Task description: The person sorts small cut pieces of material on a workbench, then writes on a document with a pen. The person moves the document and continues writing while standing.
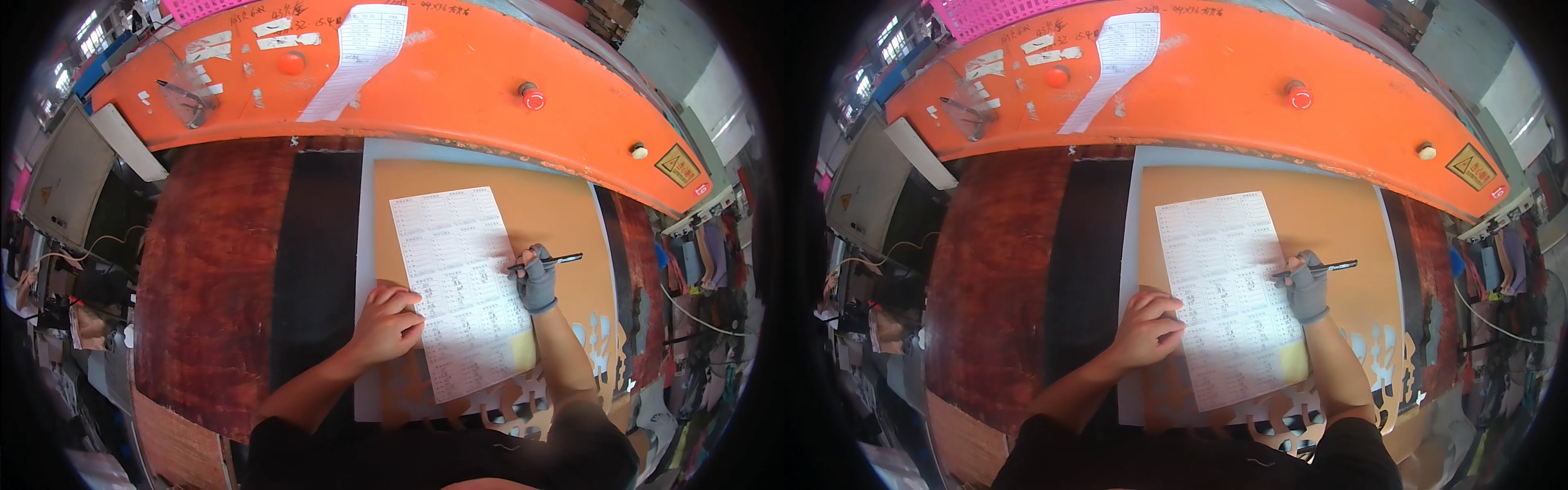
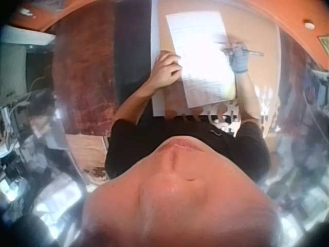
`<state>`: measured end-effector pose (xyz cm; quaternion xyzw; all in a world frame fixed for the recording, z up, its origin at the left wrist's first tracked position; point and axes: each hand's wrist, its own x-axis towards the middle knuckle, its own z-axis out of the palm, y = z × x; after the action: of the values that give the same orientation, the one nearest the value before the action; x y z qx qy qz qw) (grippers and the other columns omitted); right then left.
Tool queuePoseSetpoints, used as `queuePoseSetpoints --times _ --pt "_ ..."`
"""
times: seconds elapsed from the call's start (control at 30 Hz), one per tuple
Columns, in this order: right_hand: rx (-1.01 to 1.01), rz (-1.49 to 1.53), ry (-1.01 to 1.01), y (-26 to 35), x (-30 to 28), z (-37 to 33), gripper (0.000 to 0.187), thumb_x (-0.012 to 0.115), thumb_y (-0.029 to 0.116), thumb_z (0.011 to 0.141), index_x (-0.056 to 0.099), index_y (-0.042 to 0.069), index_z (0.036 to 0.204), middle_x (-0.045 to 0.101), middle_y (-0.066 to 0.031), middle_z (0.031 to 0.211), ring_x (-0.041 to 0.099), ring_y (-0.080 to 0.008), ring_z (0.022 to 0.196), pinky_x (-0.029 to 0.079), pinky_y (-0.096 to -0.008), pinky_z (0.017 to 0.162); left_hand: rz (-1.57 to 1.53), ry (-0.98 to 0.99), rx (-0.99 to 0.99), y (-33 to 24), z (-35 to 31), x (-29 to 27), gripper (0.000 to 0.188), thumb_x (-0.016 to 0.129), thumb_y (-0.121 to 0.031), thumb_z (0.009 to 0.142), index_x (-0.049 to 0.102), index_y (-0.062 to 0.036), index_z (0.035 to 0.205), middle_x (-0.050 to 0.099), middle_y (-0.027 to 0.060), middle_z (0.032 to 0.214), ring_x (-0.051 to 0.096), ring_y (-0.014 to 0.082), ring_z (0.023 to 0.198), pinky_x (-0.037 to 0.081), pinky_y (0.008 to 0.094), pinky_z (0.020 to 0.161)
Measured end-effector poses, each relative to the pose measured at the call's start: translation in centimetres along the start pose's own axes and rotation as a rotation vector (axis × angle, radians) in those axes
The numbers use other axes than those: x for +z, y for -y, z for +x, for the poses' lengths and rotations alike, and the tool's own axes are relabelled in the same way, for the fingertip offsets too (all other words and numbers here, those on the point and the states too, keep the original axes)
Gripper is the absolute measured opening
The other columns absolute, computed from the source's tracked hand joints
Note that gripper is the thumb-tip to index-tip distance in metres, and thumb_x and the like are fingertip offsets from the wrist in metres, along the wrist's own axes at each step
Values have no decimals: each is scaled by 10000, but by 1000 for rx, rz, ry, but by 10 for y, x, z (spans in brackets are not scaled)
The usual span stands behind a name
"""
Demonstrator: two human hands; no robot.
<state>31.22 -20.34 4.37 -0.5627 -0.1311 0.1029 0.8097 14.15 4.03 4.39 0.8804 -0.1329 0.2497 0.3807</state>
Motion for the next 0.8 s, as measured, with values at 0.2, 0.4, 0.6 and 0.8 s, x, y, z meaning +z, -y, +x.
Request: queuePoseSetpoints --times 0.2,0.4,0.6,0.8 --pt "74 -37 108 5 -1 -1 169 574 148 880 448 97 780 488 10 669 517 -92 578 513 -281 583 -6 3 5 0 0 -1 48 656 -109 699 649 -93 654 599 38 950 540 210 949 365 383 858" --pt "-12 -333 201 -3 -1 -11 167 591 25 809 452 106 766 482 8 732 485 -89 658 479 -270 643 2 8 4 -1 0 -1 41 659 -103 690 647 -89 654 596 43 960 536 223 951 369 390 854" --pt "-136 -51 317 -21 0 -20 208 545 -82 800 442 97 779 512 -27 826 515 -131 839 480 -357 805 34 2 50 4 2 1 48 674 -95 661 628 -92 647 592 46 954 531 240 940 377 403 837" --pt "-188 -355 277 -15 -4 -21 200 567 -100 734 442 57 734 517 -38 767 526 -118 739 444 -280 661 47 38 -18 5 0 5 59 697 -66 640 661 -80 685 605 46 984 541 254 956 379 394 848"
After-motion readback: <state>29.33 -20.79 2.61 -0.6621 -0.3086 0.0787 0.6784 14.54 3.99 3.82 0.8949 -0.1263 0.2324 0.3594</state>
